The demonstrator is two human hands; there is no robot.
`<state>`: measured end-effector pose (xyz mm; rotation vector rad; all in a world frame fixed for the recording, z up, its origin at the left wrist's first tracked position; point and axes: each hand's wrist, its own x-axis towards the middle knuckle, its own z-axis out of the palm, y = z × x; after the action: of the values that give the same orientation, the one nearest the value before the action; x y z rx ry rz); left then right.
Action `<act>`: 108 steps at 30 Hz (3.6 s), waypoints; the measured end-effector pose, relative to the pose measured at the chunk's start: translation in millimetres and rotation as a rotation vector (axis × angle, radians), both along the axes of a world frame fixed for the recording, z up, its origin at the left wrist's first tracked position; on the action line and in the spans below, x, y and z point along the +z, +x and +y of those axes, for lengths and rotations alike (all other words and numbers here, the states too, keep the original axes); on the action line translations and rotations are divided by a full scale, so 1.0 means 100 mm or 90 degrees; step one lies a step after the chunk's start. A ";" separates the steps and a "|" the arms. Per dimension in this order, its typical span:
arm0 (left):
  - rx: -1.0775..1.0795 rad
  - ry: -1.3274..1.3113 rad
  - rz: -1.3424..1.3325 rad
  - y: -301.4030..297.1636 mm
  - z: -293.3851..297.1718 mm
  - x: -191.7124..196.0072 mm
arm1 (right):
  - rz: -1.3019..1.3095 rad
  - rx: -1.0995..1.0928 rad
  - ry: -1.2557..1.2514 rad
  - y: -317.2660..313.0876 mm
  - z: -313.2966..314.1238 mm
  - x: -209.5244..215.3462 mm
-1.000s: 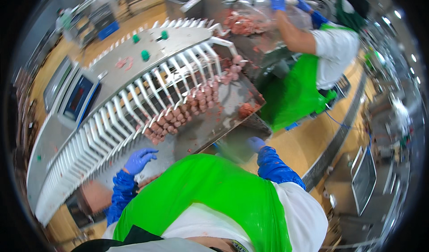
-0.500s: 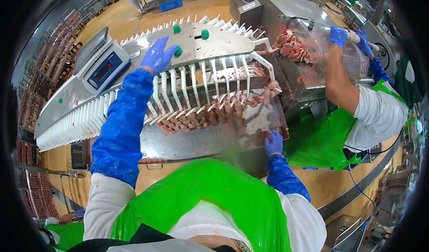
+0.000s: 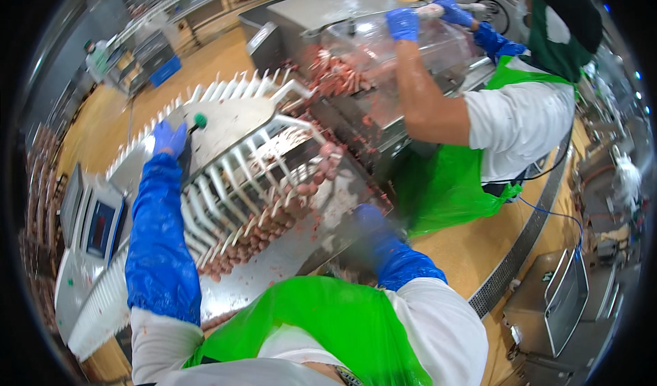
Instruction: The person assembles small sausage pieces onto a rotating rack by hand, then uses a hose to spray water on the rack and surrounding area. The person handles the sausage pieces and the hose throughout the clip.
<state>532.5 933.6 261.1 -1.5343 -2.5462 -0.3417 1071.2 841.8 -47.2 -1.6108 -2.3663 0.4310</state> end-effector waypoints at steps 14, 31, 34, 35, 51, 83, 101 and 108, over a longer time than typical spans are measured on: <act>0.072 -0.058 -0.001 0.26 0.00 0.18 | -0.032 -0.095 -0.091 -0.03 -0.02 -0.01; 0.047 -0.027 0.006 0.09 0.00 0.06 | -0.040 -0.064 -0.116 0.00 0.01 -0.18; 0.050 -0.049 0.012 -0.03 0.01 0.07 | -0.033 -0.059 -0.120 -0.05 0.02 0.02; 0.051 -0.030 0.007 -0.02 0.01 0.03 | -0.038 -0.061 -0.115 -0.03 0.01 0.00; 0.046 0.026 0.023 -0.03 -0.01 -0.03 | -0.044 -0.079 -0.090 -0.07 0.01 0.02; 0.029 0.021 -0.030 -0.02 0.00 0.01 | -0.040 -0.091 -0.054 -0.05 -0.02 -0.07; 0.011 0.063 -0.008 -0.08 -0.01 -0.05 | -0.039 -0.092 -0.065 -0.08 -0.01 0.00; -0.003 0.071 -0.004 -0.16 0.01 -0.09 | -0.048 -0.100 -0.062 -0.07 0.00 -0.14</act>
<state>516.9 934.4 252.5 -1.5015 -2.4831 -0.4803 1064.7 841.9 -60.8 -1.8712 -2.2812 0.4677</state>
